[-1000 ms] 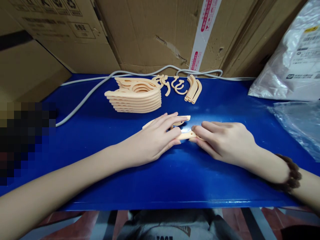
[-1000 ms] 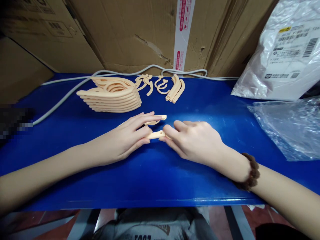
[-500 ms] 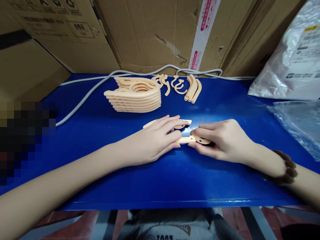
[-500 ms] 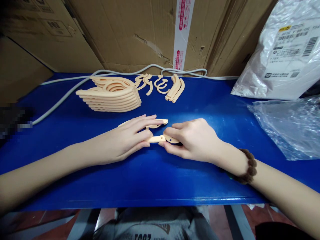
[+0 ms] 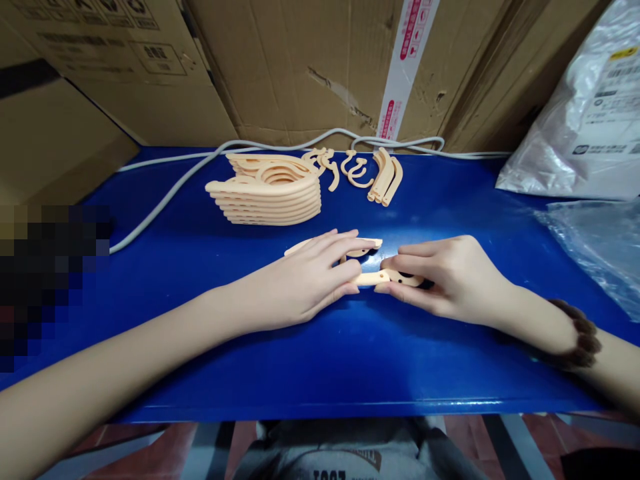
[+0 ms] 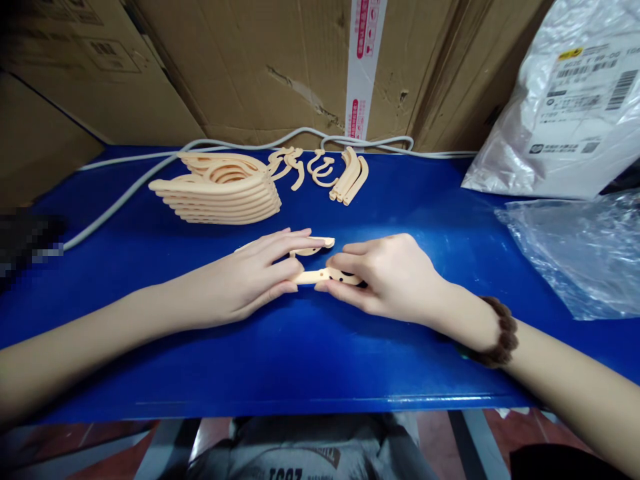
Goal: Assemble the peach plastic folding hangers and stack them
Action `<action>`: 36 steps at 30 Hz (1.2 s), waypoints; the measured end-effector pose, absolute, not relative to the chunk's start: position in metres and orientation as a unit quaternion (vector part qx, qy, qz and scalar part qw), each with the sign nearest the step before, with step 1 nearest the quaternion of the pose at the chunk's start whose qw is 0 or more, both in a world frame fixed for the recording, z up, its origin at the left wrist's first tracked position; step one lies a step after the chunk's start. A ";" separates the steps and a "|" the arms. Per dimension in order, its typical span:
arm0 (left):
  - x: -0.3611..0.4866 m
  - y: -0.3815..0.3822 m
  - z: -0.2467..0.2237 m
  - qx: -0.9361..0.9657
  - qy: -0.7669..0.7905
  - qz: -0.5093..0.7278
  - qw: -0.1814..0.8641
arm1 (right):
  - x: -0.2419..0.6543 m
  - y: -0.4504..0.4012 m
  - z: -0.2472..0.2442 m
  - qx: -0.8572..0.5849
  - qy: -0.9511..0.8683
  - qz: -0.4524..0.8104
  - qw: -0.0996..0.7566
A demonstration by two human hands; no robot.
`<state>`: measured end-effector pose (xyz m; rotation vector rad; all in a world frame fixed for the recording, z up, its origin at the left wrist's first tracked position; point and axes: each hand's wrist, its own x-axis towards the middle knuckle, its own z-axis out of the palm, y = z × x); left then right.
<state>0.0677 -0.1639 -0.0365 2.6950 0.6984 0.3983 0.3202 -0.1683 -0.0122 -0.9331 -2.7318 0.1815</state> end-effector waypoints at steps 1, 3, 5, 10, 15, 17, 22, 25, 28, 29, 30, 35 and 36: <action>0.068 -0.164 -0.036 0.947 0.244 0.138 0.159 | 0.320 -0.168 -0.012 -0.320 -0.936 0.070 0.126; 0.068 -0.165 -0.037 0.951 0.239 0.132 0.144 | 0.320 -0.168 -0.012 -0.320 -0.935 0.092 0.125; 0.068 -0.165 -0.037 0.956 0.231 0.127 0.129 | 0.320 -0.168 -0.012 -0.319 -0.933 0.119 0.121; 0.068 -0.165 -0.036 0.958 0.227 0.117 0.129 | 0.319 -0.167 -0.011 -0.318 -0.927 0.165 0.111; 0.068 -0.165 -0.036 0.957 0.217 0.125 0.148 | 0.318 -0.169 -0.010 -0.322 -0.921 0.192 0.101; 0.068 -0.166 -0.036 0.955 0.214 0.133 0.158 | 0.318 -0.169 -0.009 -0.324 -0.920 0.199 0.098; 0.069 -0.167 -0.035 0.955 0.213 0.131 0.161 | 0.316 -0.170 -0.009 -0.331 -0.916 0.209 0.089; 0.069 -0.167 -0.035 0.957 0.214 0.119 0.155 | 0.315 -0.170 -0.009 -0.332 -0.915 0.216 0.080; 0.069 -0.166 -0.035 0.959 0.209 0.118 0.149 | 0.315 -0.171 -0.009 -0.331 -0.920 0.196 0.072; 0.070 -0.166 -0.035 0.959 0.209 0.117 0.150 | 0.316 -0.171 -0.010 -0.327 -0.925 0.183 0.071; 0.070 -0.166 -0.035 0.958 0.211 0.116 0.155 | 0.316 -0.171 -0.010 -0.318 -0.930 0.171 0.069; 0.066 -0.161 -0.033 0.933 0.265 0.145 0.197 | 0.316 -0.176 -0.008 -0.232 -0.958 0.160 0.056; 0.064 -0.159 -0.033 0.925 0.278 0.152 0.208 | 0.316 -0.176 -0.007 -0.220 -0.960 0.163 0.057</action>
